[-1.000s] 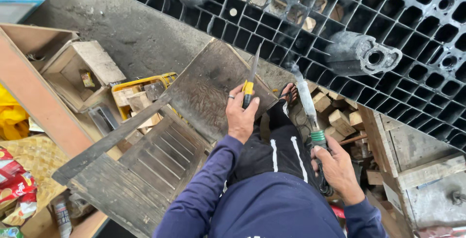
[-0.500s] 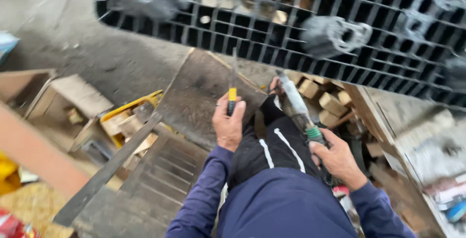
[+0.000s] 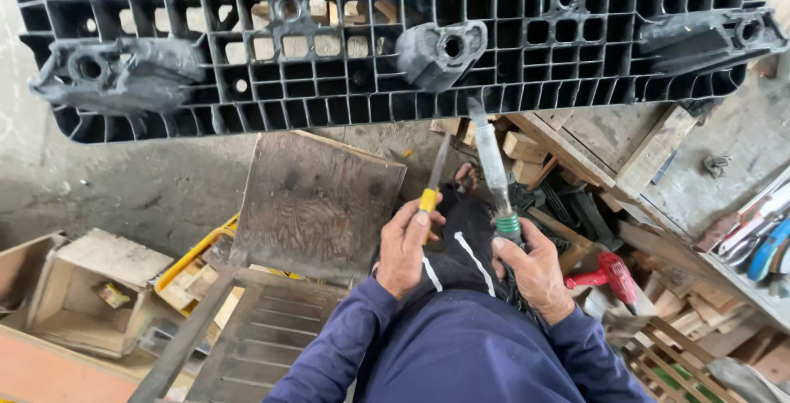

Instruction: The person uses a heated soldering iron to melt and smooth the surface of a black plastic pallet, focusing on specific protruding areas. They then use pliers to pull and remove excess plastic strands from the treated spots. The person works methodically on different sections of the pallet, occasionally adjusting their position.

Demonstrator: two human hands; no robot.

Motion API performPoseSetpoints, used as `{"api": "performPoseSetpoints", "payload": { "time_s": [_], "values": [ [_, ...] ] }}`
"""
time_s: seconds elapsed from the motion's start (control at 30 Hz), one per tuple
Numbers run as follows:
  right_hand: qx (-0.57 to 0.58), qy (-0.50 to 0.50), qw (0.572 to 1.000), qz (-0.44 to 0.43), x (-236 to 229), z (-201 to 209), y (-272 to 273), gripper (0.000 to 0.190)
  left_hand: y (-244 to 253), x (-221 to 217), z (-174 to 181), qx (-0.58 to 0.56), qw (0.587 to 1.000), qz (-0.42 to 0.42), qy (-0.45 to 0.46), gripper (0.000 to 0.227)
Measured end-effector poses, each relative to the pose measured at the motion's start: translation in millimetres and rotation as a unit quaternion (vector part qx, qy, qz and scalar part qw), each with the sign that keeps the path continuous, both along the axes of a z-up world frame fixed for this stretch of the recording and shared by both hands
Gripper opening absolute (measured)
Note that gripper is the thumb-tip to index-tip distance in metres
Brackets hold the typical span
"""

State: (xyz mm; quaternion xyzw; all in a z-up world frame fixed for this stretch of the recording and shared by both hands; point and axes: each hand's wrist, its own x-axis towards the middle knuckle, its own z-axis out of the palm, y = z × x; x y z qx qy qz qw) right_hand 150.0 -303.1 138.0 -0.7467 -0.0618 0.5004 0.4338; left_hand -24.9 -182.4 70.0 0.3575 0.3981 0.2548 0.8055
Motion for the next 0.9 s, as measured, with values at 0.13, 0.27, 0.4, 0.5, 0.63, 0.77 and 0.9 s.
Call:
{"api": "performPoseSetpoints", "payload": {
  "time_s": [0.13, 0.27, 0.4, 0.5, 0.63, 0.77, 0.9],
  "values": [
    [0.031, 0.007, 0.998, -0.052, 24, -1, -12, 0.031, -8, 36, 20, -0.006, 0.997, -0.074, -0.006, 0.041],
    [0.059, -0.016, 0.992, -0.113, 69, -7, -42, 0.031, -18, 102, 34, 0.141, 0.978, -0.155, 0.001, 0.029],
    [0.102, -0.027, 0.979, -0.174, 135, -9, -86, 0.032, -45, 189, 47, 0.123, 0.965, -0.230, -0.002, 0.032],
    [0.087, -0.059, 0.965, -0.242, 194, -9, -120, 0.033, -72, 271, 54, 0.093, 0.952, -0.290, -0.009, 0.034],
    [0.065, -0.170, 0.936, -0.302, 271, -25, -178, 0.033, -119, 375, 45, 0.218, 0.910, -0.353, 0.017, 0.034],
    [0.030, -0.260, 0.899, -0.351, 363, -49, -225, 0.036, -170, 478, 27, 0.276, 0.893, -0.355, 0.012, 0.034],
    [0.009, -0.453, 0.838, -0.305, 452, -76, -247, 0.057, -204, 558, 14, 0.285, 0.897, -0.338, 0.034, 0.032]
  ]
}}
